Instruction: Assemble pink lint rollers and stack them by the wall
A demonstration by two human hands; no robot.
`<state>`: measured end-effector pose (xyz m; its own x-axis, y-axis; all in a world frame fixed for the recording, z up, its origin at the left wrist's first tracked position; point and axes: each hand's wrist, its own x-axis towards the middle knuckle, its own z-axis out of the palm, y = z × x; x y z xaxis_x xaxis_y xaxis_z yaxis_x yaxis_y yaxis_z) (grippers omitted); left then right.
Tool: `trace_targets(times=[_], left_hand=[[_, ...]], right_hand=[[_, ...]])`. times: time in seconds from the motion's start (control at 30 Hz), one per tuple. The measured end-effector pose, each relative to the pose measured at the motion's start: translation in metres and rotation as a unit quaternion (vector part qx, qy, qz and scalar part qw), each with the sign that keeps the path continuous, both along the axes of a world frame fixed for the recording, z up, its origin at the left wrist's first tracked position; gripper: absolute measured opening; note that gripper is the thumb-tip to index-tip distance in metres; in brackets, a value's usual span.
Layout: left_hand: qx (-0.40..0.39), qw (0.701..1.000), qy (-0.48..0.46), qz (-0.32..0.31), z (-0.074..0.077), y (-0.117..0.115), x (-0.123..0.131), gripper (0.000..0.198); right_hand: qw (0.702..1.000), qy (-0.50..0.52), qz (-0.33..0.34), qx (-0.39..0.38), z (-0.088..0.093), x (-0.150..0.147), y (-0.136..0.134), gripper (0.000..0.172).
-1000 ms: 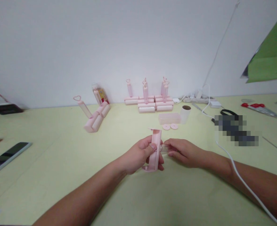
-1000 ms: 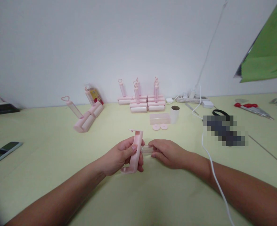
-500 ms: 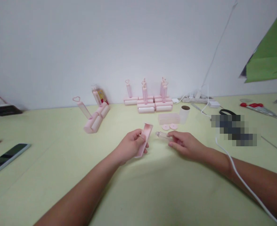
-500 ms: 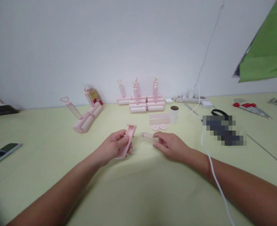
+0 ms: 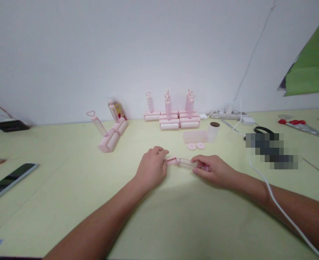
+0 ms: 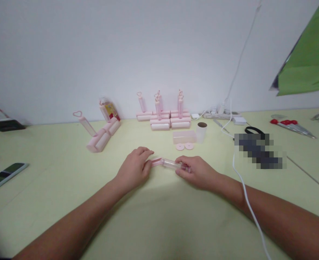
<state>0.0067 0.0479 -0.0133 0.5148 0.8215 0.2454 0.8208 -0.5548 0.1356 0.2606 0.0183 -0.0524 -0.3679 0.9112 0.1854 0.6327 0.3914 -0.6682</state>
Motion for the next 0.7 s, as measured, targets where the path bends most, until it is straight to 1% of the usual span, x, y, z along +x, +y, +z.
trace_targets(times=[0.07,0.1,0.13,0.2,0.27,0.33,0.4,0.47,0.6,0.7], left_hand=[[0.043,0.996,-0.017,-0.070,0.008,-0.015,0.009,0.035],[0.051,0.992,-0.015,-0.112,0.011,-0.022,0.015,0.035],[0.046,0.988,-0.006,-0.147,0.014,-0.029,0.020,0.035],[0.027,0.983,0.016,-0.179,0.017,-0.037,0.026,0.034],[0.011,0.985,0.033,-0.171,0.018,-0.037,0.026,0.029],[0.013,0.988,0.044,-0.146,0.018,-0.033,0.022,0.025],[0.027,0.990,0.054,-0.128,0.018,-0.030,0.017,0.024],[0.041,0.989,0.068,-0.126,0.018,-0.033,0.017,0.023],[0.046,0.984,0.090,-0.146,0.015,-0.047,0.031,0.021],[0.027,0.987,0.086,-0.133,0.011,-0.054,0.039,0.023]], right_hand=[[0.999,0.027,0.014,-0.028,0.003,-0.004,-0.005,0.019],[0.997,0.050,0.024,-0.047,0.005,-0.007,-0.007,0.017],[0.994,0.079,0.040,-0.070,0.007,-0.009,-0.010,0.015],[0.978,0.146,0.079,-0.123,0.011,-0.012,-0.014,0.017],[0.959,0.197,0.099,-0.179,0.014,-0.013,-0.015,0.023],[0.950,0.212,0.080,-0.215,0.014,-0.012,-0.015,0.026],[0.952,0.209,0.043,-0.220,0.013,-0.013,-0.014,0.030],[0.950,0.222,0.020,-0.219,0.012,-0.015,-0.016,0.034],[0.920,0.301,0.036,-0.247,0.011,-0.025,-0.028,0.033],[0.901,0.367,0.024,-0.228,0.011,-0.031,-0.035,0.029]])
